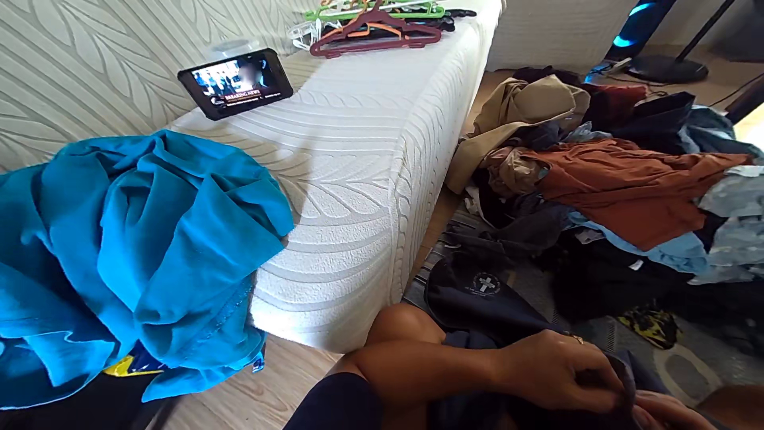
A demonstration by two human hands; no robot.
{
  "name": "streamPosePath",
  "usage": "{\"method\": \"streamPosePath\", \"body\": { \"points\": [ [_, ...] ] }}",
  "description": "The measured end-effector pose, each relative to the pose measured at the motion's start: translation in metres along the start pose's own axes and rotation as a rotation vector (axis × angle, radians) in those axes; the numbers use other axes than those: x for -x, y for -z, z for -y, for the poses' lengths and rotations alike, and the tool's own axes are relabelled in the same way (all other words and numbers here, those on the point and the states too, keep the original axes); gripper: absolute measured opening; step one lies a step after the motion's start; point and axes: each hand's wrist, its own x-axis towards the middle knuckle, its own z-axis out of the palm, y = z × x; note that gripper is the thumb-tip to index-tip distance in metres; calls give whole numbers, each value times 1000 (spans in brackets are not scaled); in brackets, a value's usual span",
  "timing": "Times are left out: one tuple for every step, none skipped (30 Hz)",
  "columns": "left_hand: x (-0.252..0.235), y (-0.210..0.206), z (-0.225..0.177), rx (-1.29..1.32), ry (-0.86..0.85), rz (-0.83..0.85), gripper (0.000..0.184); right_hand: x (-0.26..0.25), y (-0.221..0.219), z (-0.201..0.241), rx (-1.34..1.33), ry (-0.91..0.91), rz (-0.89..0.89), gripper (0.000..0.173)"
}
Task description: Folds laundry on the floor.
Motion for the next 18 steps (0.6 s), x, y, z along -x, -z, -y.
{"method": "streamPosePath", "body": {
  "points": [
    [1, -1, 0, 8, 6, -12, 8, 0, 1, 0, 1, -2, 3, 18],
    [1, -3, 0, 14, 3, -26, 8, 1, 2, 0, 0, -3, 3, 18],
    [2, -4, 0, 14, -8, -39, 8, 1, 2, 0, -2, -4, 3, 19],
    [2, -6, 0, 13, -19, -44, 8, 1, 2, 0, -7, -8, 1, 19],
    [2, -6, -1, 10, -30, -40, 8, 2, 1, 1, -16, -16, -7, 19],
    [2, -7, -1, 3, -45, -36, 9, 2, -1, 3, -30, -32, -25, 20],
    [2, -7, -1, -10, -66, -37, 9, 3, -3, 5, -43, -51, -50, 21],
    [2, -8, -1, -26, -87, -42, 8, 3, -6, 6, -55, -66, -75, 22],
    [2, -8, -1, -48, -105, -53, 8, 3, -9, 7, -66, -75, -96, 23],
    [2, -8, -1, -71, -119, -65, 7, 3, -11, 8, -68, -73, -105, 22],
    [2, -8, -1, -93, -133, -78, 7, 3, -13, 8, -59, -64, -110, 22],
    [2, -9, -1, -114, -144, -93, 6, 3, -15, 9, -44, -53, -120, 21],
    [3, -9, -1, -132, -153, -110, 6, 3, -17, 9, -21, -41, -131, 21],
    [3, -10, -1, -148, -162, -129, 6, 3, -18, 10, 2, -30, -144, 20],
    [3, -11, 0, -166, -171, -147, 5, 3, -19, 10, 26, -21, -157, 19],
    [4, -11, 1, -188, -182, -162, 5, 3, -19, 10, 47, -14, -171, 19],
    [4, -11, 2, -212, -194, -172, 4, 4, -19, 11, 66, -11, -176, 20],
    [3, -11, 3, -231, -202, -178, 5, 4, -19, 12, 72, -12, -178, 20]
  ]
}}
